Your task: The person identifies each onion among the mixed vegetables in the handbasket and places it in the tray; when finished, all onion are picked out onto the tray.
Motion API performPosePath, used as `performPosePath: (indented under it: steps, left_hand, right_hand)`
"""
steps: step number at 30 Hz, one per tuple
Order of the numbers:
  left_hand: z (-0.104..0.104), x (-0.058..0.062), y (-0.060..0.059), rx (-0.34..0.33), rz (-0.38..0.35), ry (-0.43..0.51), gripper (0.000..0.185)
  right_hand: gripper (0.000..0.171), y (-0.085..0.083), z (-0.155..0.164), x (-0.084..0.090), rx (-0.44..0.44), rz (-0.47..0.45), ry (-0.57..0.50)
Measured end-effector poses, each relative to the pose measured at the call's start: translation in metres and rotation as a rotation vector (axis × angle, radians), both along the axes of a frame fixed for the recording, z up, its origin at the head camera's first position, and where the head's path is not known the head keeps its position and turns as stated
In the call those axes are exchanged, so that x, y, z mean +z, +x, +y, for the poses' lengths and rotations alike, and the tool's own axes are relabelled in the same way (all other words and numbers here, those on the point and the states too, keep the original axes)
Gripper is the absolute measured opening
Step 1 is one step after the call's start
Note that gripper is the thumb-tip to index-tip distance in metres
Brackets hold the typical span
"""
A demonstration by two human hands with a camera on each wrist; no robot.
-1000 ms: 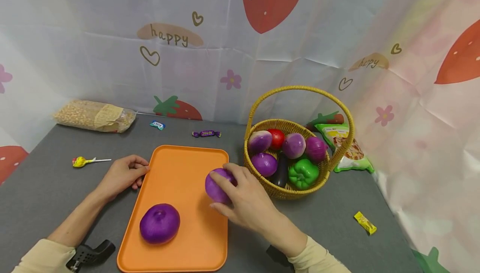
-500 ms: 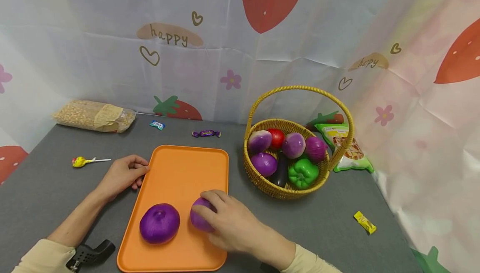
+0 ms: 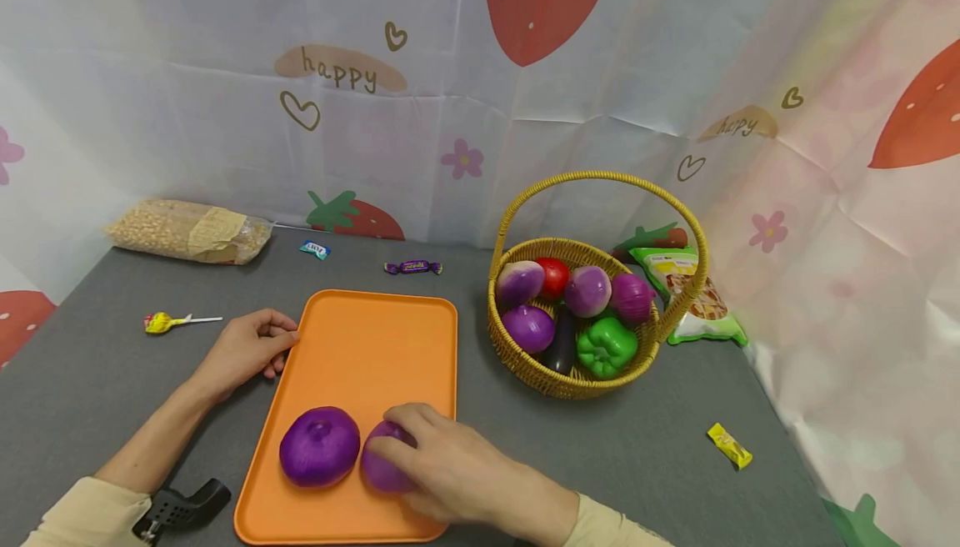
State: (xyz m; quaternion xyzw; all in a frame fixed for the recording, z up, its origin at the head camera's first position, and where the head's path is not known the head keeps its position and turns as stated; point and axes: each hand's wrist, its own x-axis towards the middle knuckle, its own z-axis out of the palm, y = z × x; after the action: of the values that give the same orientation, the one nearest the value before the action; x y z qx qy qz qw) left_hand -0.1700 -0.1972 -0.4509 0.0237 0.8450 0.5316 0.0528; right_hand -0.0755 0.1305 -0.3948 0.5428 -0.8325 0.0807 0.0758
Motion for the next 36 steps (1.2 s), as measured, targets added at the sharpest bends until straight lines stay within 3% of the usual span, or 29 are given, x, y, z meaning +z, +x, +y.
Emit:
performPosePath:
  steps: [9, 17, 26, 36]
  left_hand:
    - [0.0019, 0.0038, -0.0004, -0.003, 0.000, -0.002, 0.025]
    - [0.0028, 0.0045, -0.0004, -0.006, -0.004, 0.004, 0.025]
    - [0.0013, 0.0034, -0.0005, -0.003, -0.003, -0.009, 0.026]
    - [0.0003, 0.0006, -0.0005, -0.002, -0.007, 0.003, 0.026]
  right_hand:
    - [0.053, -0.0002, 0.0055, 0.0052, -0.021, -0.027, 0.098]
    - [0.054, 0.0001, 0.0055, 0.0036, -0.037, -0.046, 0.062]
    - [0.061, -0.0017, 0.0035, 0.0011, -0.007, 0.027, 0.012]
    - [0.058, 0.0002, -0.0032, -0.0003, -0.015, -0.018, 0.019]
